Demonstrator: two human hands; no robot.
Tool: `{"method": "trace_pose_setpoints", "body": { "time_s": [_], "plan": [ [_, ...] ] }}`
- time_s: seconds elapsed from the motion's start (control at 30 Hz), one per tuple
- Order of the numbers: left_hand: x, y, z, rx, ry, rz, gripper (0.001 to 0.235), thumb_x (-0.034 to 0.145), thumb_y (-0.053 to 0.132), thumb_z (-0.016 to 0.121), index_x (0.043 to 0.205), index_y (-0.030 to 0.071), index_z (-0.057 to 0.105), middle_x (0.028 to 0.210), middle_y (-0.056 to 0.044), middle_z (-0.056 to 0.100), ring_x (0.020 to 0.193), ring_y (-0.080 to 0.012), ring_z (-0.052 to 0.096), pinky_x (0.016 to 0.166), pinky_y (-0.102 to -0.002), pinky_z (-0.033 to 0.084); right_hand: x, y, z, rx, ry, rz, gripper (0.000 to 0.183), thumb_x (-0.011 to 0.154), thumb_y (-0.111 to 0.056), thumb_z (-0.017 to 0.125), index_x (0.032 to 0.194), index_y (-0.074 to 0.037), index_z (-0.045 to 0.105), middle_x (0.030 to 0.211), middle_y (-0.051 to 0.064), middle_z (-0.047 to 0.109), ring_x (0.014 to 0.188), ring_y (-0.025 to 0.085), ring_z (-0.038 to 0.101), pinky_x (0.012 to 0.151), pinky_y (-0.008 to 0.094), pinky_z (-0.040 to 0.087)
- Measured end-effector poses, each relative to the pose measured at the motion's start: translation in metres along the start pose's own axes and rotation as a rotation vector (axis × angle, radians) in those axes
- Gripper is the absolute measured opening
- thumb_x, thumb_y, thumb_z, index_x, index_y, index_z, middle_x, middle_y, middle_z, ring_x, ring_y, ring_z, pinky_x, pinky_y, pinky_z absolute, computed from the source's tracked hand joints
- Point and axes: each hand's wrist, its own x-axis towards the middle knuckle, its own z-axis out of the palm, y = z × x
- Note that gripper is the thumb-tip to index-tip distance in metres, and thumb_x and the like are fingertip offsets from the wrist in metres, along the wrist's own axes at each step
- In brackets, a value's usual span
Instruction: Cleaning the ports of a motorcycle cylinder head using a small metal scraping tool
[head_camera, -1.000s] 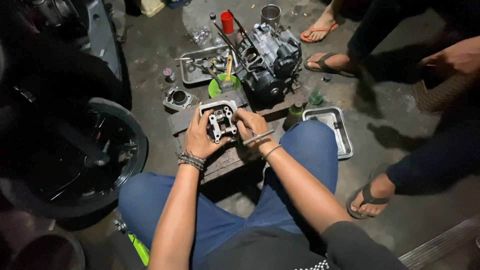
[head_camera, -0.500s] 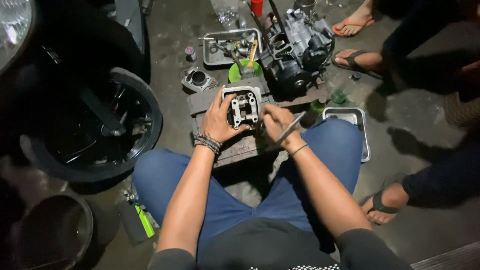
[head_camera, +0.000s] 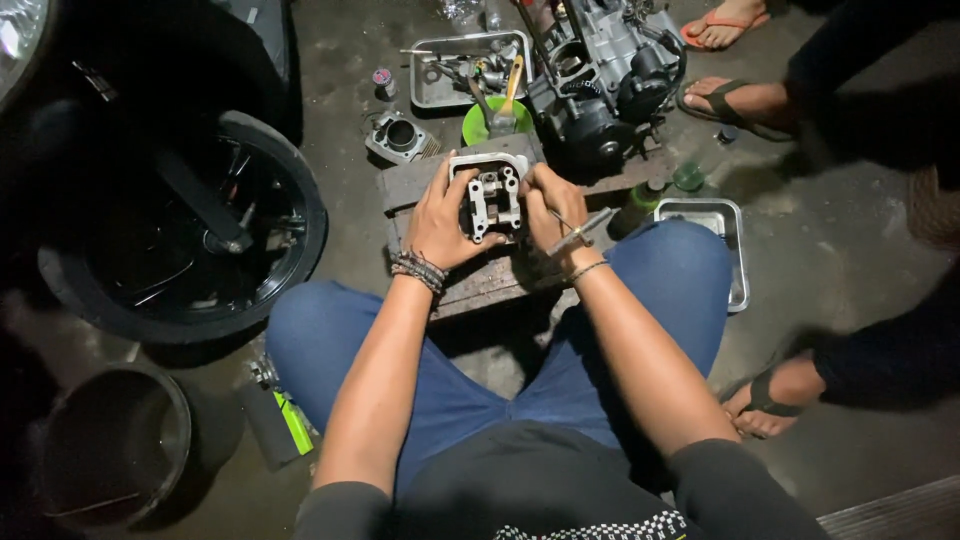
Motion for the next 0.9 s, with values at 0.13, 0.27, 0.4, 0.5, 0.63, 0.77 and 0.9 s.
{"method": "trace_pose_setpoints", "body": {
  "time_s": [0.13,0.27,0.4,0.5,0.63,0.77,0.9],
  "plan": [
    [0.000,0.000,0.001,0.031,-0.004,0.002,0.100,0.058,0.048,0.096,0.142,0.017,0.052,0.154,-0.026,0.039,0.132,-0.0495,0.052,0.106,-0.054,0.049,-0.007,-0.005,-0.006,-0.025,-0.033,0.034,0.020,0.086,-0.009,0.044,0.083,-0.014,0.063,0.065,0.012,0.064,0.065,0.038,0.064,0.067,0.044,0.053],
    [0.001,0.001,0.000,0.020,-0.004,-0.006,0.098,0.059,0.049,0.095,0.141,0.017,0.052,0.155,-0.025,0.039,0.133,-0.0490,0.052,0.106,-0.054,0.048,-0.006,-0.014,-0.007,-0.049,-0.002,0.082,0.016,0.085,-0.013,0.046,0.082,-0.014,0.062,0.063,0.014,0.062,0.067,0.041,0.063,0.067,0.049,0.051],
    [0.001,-0.001,0.002,0.032,-0.025,-0.008,0.099,0.058,0.048,0.095,0.141,0.016,0.052,0.153,-0.027,0.039,0.132,-0.0500,0.051,0.106,-0.055,0.048,-0.006,0.001,0.007,-0.094,0.109,0.065,0.020,0.083,-0.011,0.047,0.084,-0.015,0.067,0.061,0.013,0.064,0.060,0.040,0.064,0.064,0.042,0.054],
    [0.001,-0.004,0.006,0.043,0.012,0.007,0.100,0.057,0.054,0.093,0.140,0.017,0.053,0.151,-0.027,0.042,0.125,-0.0502,0.057,0.101,-0.055,0.050,-0.003,-0.001,0.001,-0.148,-0.025,0.058,0.015,0.087,-0.015,0.048,0.084,-0.016,0.062,0.071,0.017,0.067,0.075,0.045,0.067,0.070,0.052,0.053],
    [0.002,-0.002,0.005,0.065,0.004,0.042,0.102,0.055,0.051,0.093,0.142,0.018,0.052,0.153,-0.027,0.041,0.123,-0.0509,0.058,0.100,-0.056,0.050,-0.002,0.009,0.001,-0.136,-0.011,0.090,0.015,0.086,-0.016,0.048,0.084,-0.017,0.063,0.071,0.015,0.068,0.076,0.044,0.068,0.071,0.051,0.053],
    [0.003,-0.004,0.009,0.057,0.024,0.042,0.100,0.057,0.055,0.092,0.140,0.015,0.054,0.151,-0.028,0.042,0.124,-0.0505,0.057,0.099,-0.054,0.050,-0.008,0.002,-0.001,-0.148,-0.022,0.092,0.014,0.085,-0.014,0.048,0.087,-0.015,0.062,0.075,0.019,0.069,0.080,0.046,0.069,0.073,0.053,0.054],
    [0.001,-0.002,0.005,0.042,0.020,0.023,0.102,0.055,0.055,0.093,0.140,0.014,0.054,0.151,-0.029,0.042,0.126,-0.0518,0.055,0.099,-0.056,0.049,-0.006,-0.006,-0.002,-0.132,-0.087,0.088,0.011,0.084,-0.014,0.048,0.081,-0.015,0.058,0.066,0.014,0.064,0.070,0.042,0.067,0.067,0.047,0.054]
  ]
}}
